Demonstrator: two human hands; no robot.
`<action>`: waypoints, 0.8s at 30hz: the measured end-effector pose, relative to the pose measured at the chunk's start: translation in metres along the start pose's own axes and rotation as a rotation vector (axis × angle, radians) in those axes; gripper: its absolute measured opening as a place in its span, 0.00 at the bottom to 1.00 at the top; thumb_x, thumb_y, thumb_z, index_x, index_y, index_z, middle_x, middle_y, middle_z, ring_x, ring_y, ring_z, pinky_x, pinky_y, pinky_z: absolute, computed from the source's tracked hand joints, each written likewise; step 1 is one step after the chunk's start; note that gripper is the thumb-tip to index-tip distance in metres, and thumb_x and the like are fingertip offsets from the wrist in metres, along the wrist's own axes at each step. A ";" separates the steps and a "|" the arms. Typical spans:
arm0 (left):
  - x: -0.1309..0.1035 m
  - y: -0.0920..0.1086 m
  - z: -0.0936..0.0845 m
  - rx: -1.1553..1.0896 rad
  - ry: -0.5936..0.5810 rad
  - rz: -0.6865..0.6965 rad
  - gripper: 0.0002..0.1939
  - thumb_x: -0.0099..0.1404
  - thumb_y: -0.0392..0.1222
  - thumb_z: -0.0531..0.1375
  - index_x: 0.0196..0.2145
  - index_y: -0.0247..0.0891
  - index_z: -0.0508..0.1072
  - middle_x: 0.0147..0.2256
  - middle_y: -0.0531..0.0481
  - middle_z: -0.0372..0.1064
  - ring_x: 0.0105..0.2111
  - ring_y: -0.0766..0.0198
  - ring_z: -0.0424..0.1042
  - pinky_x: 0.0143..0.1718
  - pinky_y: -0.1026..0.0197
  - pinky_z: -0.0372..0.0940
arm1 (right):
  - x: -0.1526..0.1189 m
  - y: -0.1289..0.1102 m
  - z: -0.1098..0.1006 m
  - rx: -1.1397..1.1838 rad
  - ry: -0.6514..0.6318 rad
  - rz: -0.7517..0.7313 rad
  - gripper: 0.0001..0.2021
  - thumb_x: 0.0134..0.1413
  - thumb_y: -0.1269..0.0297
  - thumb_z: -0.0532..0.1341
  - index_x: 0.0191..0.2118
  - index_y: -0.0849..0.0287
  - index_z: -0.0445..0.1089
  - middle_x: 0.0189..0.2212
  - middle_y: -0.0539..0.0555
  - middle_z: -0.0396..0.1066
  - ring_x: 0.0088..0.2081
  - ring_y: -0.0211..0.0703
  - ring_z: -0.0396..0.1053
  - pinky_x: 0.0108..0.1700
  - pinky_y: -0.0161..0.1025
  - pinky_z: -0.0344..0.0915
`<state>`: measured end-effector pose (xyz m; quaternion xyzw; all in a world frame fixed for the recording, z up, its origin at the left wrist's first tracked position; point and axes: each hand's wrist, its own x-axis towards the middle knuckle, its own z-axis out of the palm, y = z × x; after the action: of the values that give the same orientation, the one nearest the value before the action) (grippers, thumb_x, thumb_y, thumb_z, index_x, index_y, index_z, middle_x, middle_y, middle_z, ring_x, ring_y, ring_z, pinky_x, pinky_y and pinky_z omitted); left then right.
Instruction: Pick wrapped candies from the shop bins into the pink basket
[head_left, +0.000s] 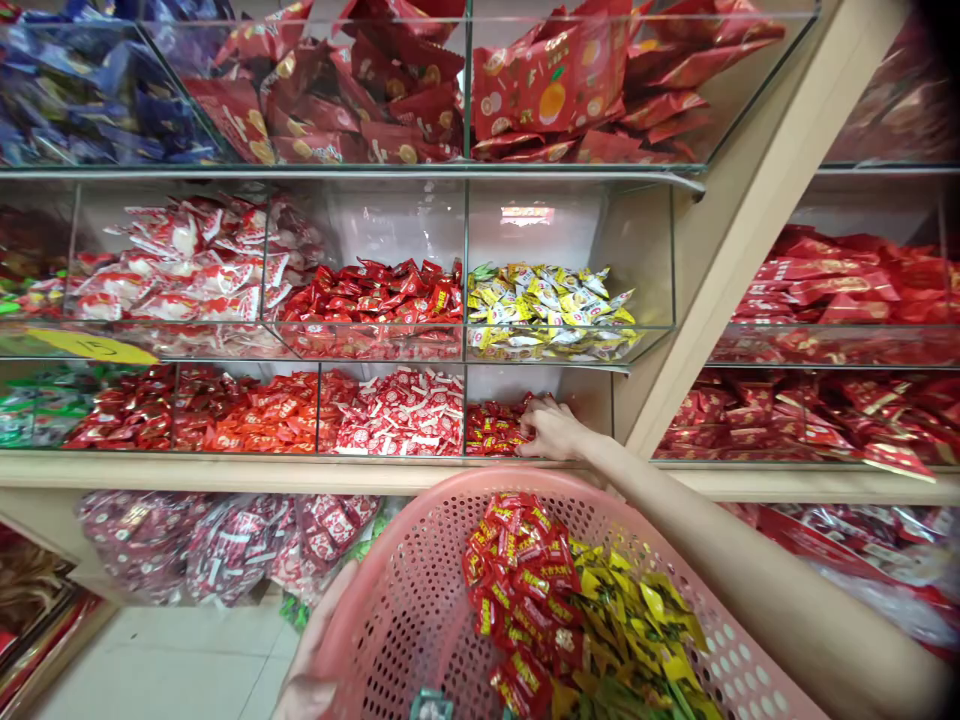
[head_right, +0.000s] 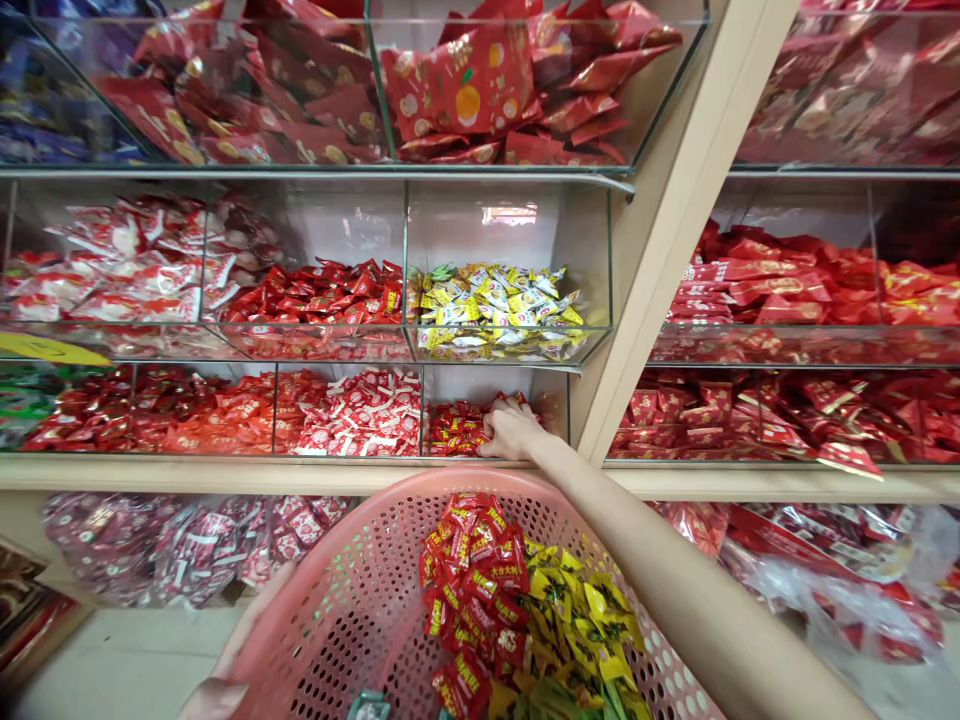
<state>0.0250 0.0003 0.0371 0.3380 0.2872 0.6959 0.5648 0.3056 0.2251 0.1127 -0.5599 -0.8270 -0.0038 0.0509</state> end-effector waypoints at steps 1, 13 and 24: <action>0.000 0.000 0.000 -0.001 0.000 -0.002 0.18 0.66 0.46 0.54 0.52 0.39 0.65 0.54 0.42 0.60 0.50 0.55 0.63 0.50 0.46 0.60 | 0.001 0.000 0.000 0.005 0.007 -0.001 0.11 0.42 0.56 0.64 0.30 0.58 0.72 0.39 0.57 0.68 0.45 0.52 0.60 0.43 0.43 0.56; 0.001 -0.001 0.002 -0.010 0.017 -0.007 0.18 0.66 0.46 0.54 0.52 0.38 0.65 0.53 0.42 0.60 0.49 0.55 0.64 0.49 0.46 0.61 | -0.077 -0.025 -0.016 0.289 0.257 -0.207 0.09 0.52 0.58 0.59 0.34 0.58 0.66 0.34 0.53 0.68 0.38 0.43 0.63 0.39 0.39 0.58; -0.001 -0.003 0.003 -0.005 0.031 0.005 0.20 0.66 0.47 0.54 0.53 0.39 0.64 0.54 0.42 0.59 0.50 0.54 0.63 0.50 0.45 0.60 | -0.140 -0.047 0.027 -0.042 0.165 -0.222 0.06 0.52 0.64 0.59 0.35 0.58 0.62 0.34 0.55 0.69 0.38 0.48 0.65 0.39 0.42 0.57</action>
<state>0.0292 -0.0005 0.0368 0.3264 0.2931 0.7033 0.5593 0.3117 0.0794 0.0755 -0.4639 -0.8765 -0.0729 0.1061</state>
